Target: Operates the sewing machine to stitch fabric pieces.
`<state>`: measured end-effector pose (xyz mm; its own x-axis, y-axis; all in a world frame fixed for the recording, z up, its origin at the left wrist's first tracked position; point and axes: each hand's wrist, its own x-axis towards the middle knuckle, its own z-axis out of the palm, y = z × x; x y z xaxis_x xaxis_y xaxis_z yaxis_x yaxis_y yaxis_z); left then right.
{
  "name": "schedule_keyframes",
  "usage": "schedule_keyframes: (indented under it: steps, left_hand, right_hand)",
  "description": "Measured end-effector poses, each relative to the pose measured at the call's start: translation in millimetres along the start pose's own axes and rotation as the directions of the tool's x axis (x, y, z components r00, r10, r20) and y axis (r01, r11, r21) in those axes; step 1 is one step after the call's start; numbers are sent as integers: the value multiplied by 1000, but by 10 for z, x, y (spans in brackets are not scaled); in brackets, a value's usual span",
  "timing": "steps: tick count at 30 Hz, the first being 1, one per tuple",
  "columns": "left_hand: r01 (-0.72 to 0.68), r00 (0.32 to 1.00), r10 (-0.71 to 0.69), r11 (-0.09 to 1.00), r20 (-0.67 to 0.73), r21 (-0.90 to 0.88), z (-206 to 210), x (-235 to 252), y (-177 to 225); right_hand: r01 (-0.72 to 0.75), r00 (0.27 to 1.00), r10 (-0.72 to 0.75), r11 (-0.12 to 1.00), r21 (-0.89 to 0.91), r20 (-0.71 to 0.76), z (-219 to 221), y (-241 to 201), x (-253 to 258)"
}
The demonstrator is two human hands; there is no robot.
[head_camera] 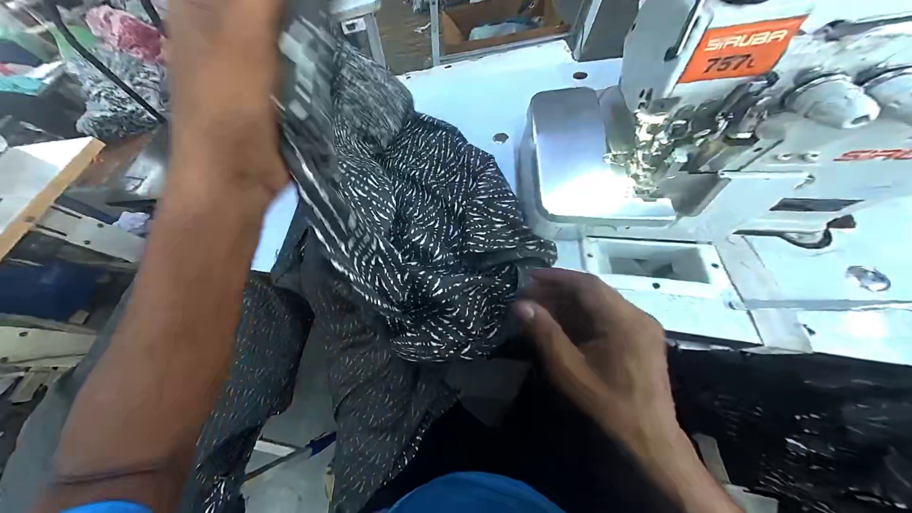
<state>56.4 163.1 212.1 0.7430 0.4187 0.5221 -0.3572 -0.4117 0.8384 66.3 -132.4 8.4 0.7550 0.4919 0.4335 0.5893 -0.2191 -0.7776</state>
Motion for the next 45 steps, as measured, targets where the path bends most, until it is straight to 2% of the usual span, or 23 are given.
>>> schedule_keyframes:
  steps: [1,3,4,6,8,10,12,14,16,17,18,20,21,23,25,26,29,31,35,38,40,43,45]
  left_hand:
    - [-67,976,30,984,215,167,88,-263,24]
    - [-265,819,11,894,574,361,282,-875,46]
    - [-359,732,-32,830,680,426,329,-1190,25]
    - [-381,576,-125,833,808,401,303,-1746,-121]
    - [-200,408,-176,940,896,276,227,-2057,-306]
    - [-20,272,-134,989,953,145,197,-2218,-459]
    - [34,281,-48,999,958,40,219,-2261,-502]
    - [84,385,29,994,922,-67,285,-2250,-427]
    - [161,419,77,974,905,-157,305,-2233,-339]
    - [206,373,80,964,924,-167,256,-2239,-316]
    - [248,289,58,960,956,-134,162,-2251,-309]
    - [267,189,-95,963,977,42,-96,-2201,-322]
    - [242,274,-215,959,937,149,-212,-2077,-347]
    - [187,601,-354,934,717,304,-324,-1705,-513]
    - [37,842,-262,900,471,434,-312,-1233,-896]
    - [-60,874,-206,853,440,518,-306,-981,-1124]
    - [-219,782,-320,662,534,717,-220,-502,-1658]
    - [-300,733,-365,584,575,754,-188,-367,-1960]
    - [-255,835,-222,653,503,713,-265,-266,-2117]
    - [-37,950,-178,752,257,658,-365,-177,-2060]
    - [131,983,-180,837,42,532,-489,-201,-1951]
    - [215,958,-141,929,-249,301,-790,-481,-1670]
    - [324,854,-260,944,-451,68,-1026,-950,-1676]
  right_hand:
    - [-36,994,0,941,335,105,93,-110,-35]
    - [-232,951,-43,561,795,308,288,-245,11]
    - [-332,930,-25,367,869,366,354,-293,10]
    - [-453,892,76,175,874,447,427,-293,-101]
    - [-567,817,224,136,813,532,484,-222,-236]
    - [-661,723,259,-12,750,641,540,-138,-341]
    - [-694,657,225,-193,694,719,587,-110,-349]
    - [-709,573,270,-310,634,773,481,-375,-192]
    - [-769,400,501,-273,578,768,199,-927,200]
    - [-760,369,586,-256,597,721,142,-1031,289]
    - [-741,427,627,-171,650,652,101,-1050,288]
    - [-577,749,430,49,816,504,191,-531,-45]
    - [-473,869,275,222,853,411,256,-256,-141]
    - [-265,952,-14,461,847,305,364,52,-231]
    - [-220,930,-149,508,833,336,435,-25,-242]
    - [-264,906,-187,449,854,379,480,-105,-266]
    - [-484,825,-265,124,866,499,529,-214,-439]
    - [-528,822,-201,83,845,533,433,-206,-501]
    - [-453,849,-49,444,773,526,58,-203,-464]
    - [-345,881,24,715,608,473,-170,-161,-466]
    - [-200,895,36,924,326,445,-254,-85,-570]
    - [-39,814,31,999,3,581,-477,-143,-752]
    - [24,801,119,973,-229,586,-532,-35,-897]
